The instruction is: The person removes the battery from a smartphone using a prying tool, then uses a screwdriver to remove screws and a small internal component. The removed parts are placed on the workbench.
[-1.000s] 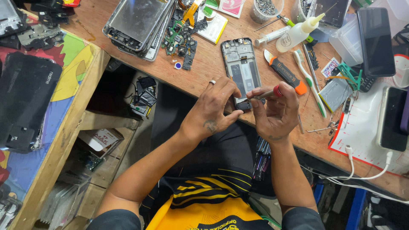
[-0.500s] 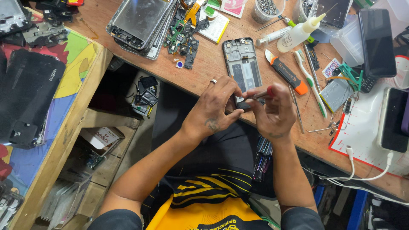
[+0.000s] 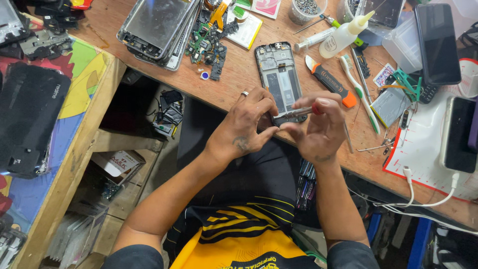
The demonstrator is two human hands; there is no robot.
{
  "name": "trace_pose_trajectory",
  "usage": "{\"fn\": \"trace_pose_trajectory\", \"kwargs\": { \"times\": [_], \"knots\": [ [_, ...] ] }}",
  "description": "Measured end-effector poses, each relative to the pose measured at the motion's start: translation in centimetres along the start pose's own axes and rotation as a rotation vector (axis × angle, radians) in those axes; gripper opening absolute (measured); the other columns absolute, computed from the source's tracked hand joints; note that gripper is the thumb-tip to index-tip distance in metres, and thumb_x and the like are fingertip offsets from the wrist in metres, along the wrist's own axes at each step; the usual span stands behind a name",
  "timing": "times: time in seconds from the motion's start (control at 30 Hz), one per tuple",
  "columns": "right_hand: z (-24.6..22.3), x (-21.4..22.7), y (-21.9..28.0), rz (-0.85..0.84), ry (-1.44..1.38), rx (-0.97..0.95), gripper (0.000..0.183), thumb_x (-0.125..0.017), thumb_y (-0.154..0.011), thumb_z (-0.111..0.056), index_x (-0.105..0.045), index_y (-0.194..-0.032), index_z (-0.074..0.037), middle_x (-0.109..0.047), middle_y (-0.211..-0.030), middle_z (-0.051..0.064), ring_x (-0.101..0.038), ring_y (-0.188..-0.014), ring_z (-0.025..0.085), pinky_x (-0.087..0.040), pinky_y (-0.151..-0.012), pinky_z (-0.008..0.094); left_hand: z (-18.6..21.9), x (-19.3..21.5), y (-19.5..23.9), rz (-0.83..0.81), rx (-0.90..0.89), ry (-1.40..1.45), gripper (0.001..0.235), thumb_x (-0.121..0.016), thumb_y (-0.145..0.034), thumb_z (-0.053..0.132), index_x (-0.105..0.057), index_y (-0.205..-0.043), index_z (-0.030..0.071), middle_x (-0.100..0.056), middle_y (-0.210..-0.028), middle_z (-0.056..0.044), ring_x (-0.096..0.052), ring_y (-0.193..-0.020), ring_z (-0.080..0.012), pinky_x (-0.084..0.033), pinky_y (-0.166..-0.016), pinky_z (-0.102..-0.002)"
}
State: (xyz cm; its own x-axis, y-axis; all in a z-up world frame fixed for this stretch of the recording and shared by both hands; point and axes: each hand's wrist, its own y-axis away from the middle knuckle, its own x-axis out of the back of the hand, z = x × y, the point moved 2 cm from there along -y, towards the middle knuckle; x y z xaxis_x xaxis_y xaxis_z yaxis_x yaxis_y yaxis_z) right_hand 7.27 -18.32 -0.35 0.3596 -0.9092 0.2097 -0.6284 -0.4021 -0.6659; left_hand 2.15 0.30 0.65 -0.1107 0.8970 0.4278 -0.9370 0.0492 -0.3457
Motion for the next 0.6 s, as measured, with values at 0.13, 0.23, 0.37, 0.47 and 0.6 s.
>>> {"fn": "trace_pose_trajectory", "kwargs": {
  "times": [0.13, 0.23, 0.37, 0.47, 0.6],
  "knots": [
    [0.2, -0.2, 0.0, 0.002, -0.041, -0.114, 0.055, -0.067, -0.105, 0.001, -0.040, -0.150, -0.014, -0.064, -0.118, 0.014, -0.071, -0.099, 0.022, -0.061, -0.089, 0.034, -0.1, 0.0, 0.1, 0.000, -0.005, 0.014, 0.036, -0.086, -0.071, 0.009, -0.063, -0.098, 0.004, -0.060, -0.109, -0.012, -0.062, -0.105, -0.0342, -0.052, -0.091, -0.040],
    [0.1, -0.3, 0.1, -0.023, 0.002, -0.029, 0.068, -0.072, -0.094, -0.002, -0.037, -0.151, -0.013, -0.060, -0.121, 0.017, -0.066, -0.107, 0.027, -0.058, -0.092, 0.037, -0.2, -0.1, 0.1, 0.004, 0.013, 0.016, 0.036, -0.086, -0.071, 0.009, -0.062, -0.098, 0.004, -0.060, -0.110, -0.012, -0.062, -0.105, -0.0342, -0.052, -0.090, -0.040],
    [0.5, -0.3, 0.3, -0.008, -0.019, -0.093, 0.066, -0.070, -0.104, 0.010, -0.040, -0.155, -0.017, -0.059, -0.116, 0.016, -0.069, -0.101, 0.025, -0.063, -0.089, 0.036, -0.1, 0.0, 0.1, 0.001, -0.001, 0.010, 0.036, -0.086, -0.072, 0.009, -0.062, -0.099, 0.004, -0.060, -0.110, -0.012, -0.062, -0.105, -0.0342, -0.052, -0.091, -0.041],
    [0.4, -0.3, 1.0, -0.016, -0.018, -0.169, 0.064, -0.058, -0.110, 0.010, -0.028, -0.161, -0.016, -0.068, -0.121, 0.021, -0.073, -0.102, 0.027, -0.062, -0.089, 0.034, -0.1, 0.0, 0.2, 0.003, -0.005, 0.007, 0.035, -0.085, -0.073, 0.009, -0.062, -0.099, 0.004, -0.060, -0.110, -0.012, -0.062, -0.105, -0.0347, -0.051, -0.091, -0.041],
    [0.5, 0.1, 1.5, 0.107, -0.056, -0.157, 0.065, -0.058, -0.111, 0.011, -0.027, -0.161, -0.017, -0.065, -0.124, 0.022, -0.073, -0.103, 0.028, -0.064, -0.096, 0.041, -0.3, -0.1, 0.2, 0.004, -0.010, 0.010, 0.031, -0.084, -0.074, 0.008, -0.063, -0.097, 0.003, -0.060, -0.109, -0.012, -0.061, -0.105, -0.0345, -0.051, -0.091, -0.041]
  ]
}}
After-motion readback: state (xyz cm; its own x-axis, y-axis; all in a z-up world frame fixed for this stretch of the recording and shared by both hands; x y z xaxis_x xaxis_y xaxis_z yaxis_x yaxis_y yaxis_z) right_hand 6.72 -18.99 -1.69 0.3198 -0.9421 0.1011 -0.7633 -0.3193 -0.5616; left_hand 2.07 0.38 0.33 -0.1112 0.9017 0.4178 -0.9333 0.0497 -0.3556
